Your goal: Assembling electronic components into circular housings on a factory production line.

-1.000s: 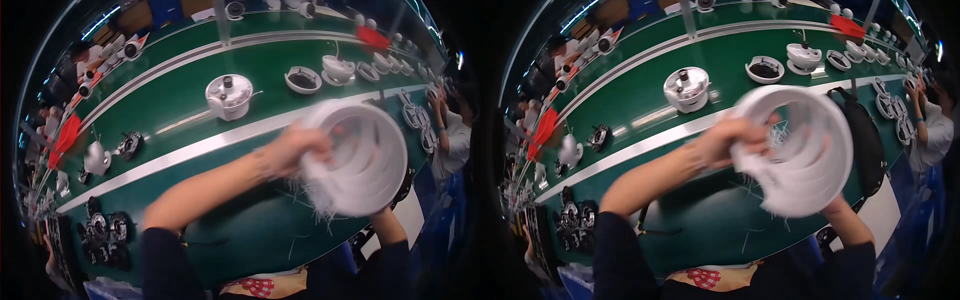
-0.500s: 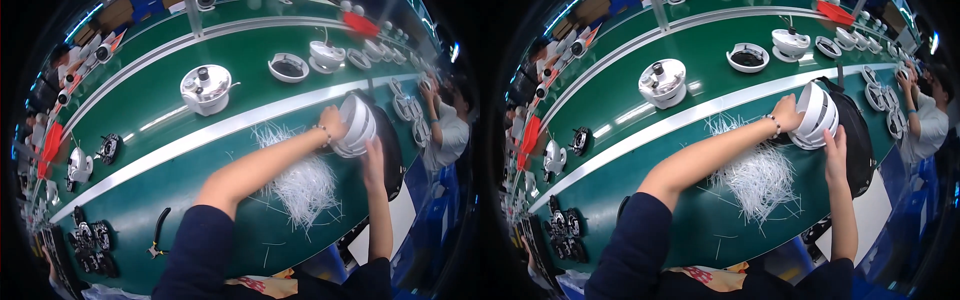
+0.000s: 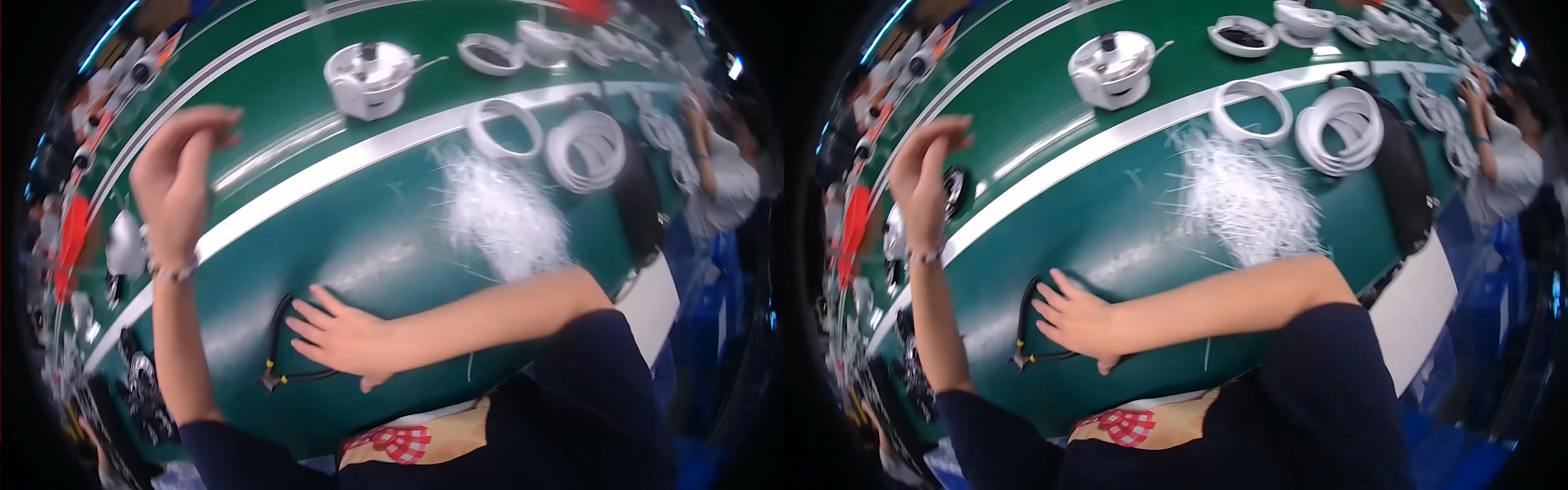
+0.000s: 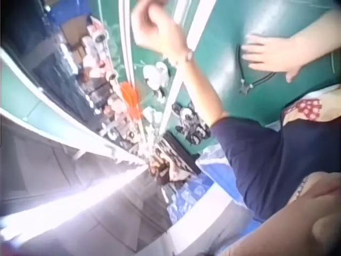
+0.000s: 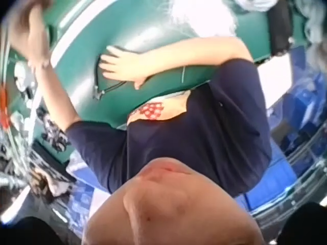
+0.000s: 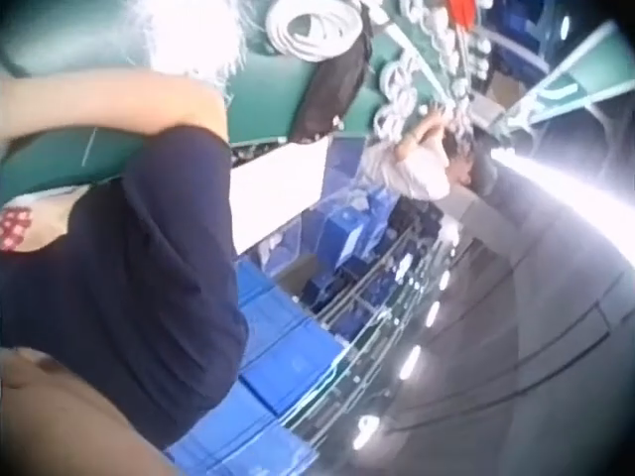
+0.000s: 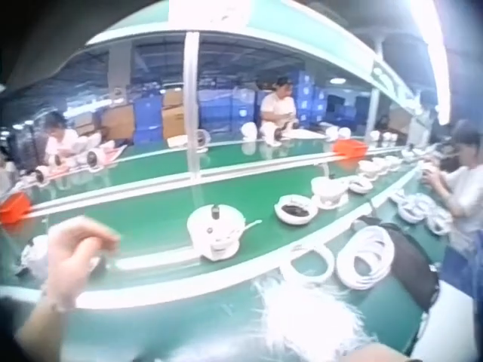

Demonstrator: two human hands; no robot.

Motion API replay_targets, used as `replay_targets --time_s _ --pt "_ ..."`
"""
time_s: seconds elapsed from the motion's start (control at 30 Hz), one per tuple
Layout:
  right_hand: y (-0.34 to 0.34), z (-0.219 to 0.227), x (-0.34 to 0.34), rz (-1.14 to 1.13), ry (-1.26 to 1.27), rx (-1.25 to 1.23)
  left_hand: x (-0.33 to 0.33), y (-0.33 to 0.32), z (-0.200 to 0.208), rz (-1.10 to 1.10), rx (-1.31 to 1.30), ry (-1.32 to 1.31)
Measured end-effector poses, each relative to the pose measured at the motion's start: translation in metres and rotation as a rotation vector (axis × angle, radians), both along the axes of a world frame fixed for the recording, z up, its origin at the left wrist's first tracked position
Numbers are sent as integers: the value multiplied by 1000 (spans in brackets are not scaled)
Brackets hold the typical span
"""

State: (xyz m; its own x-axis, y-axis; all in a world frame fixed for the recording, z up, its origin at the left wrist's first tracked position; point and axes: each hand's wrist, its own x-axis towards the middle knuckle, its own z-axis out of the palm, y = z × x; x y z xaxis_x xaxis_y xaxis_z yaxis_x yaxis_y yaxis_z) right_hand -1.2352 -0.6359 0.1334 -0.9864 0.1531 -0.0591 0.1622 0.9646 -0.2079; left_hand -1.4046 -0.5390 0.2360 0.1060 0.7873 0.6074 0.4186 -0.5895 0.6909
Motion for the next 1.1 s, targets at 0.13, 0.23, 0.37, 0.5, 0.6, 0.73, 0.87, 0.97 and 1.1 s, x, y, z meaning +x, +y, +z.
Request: replay_targets --time_s 0.13,0.23,0.37,0.5,0.6,0.73,0.87,0.97,1.1 --pt "-6 -3 -20 68 -64 78 -37 -15 -11 24 -82 -44" --pt "-16 2 -26 62 292 -68 -25 -7 -11 -77 -38 -96" --pt "-32 -8 -42 88 73 41 -6 4 -8 -164 -20 -124" --pt "-30 -4 -57 13 84 86 -6 1 -6 -146 -29 -97" --pt "-11 -7 -49 -20 159 76 -5 6 -6 -173 -42 -132" --pt "0 -4 -41 125 93 67 15 26 -4 -198 -85 -190" --pt "11 35 0 118 190 354 38 73 6 -137 46 48" --pt "37 87 66 -128 366 429 81 113 9 -77 208 452" --pt "73 127 140 -652 397 562 118 147 -25 42 268 820"
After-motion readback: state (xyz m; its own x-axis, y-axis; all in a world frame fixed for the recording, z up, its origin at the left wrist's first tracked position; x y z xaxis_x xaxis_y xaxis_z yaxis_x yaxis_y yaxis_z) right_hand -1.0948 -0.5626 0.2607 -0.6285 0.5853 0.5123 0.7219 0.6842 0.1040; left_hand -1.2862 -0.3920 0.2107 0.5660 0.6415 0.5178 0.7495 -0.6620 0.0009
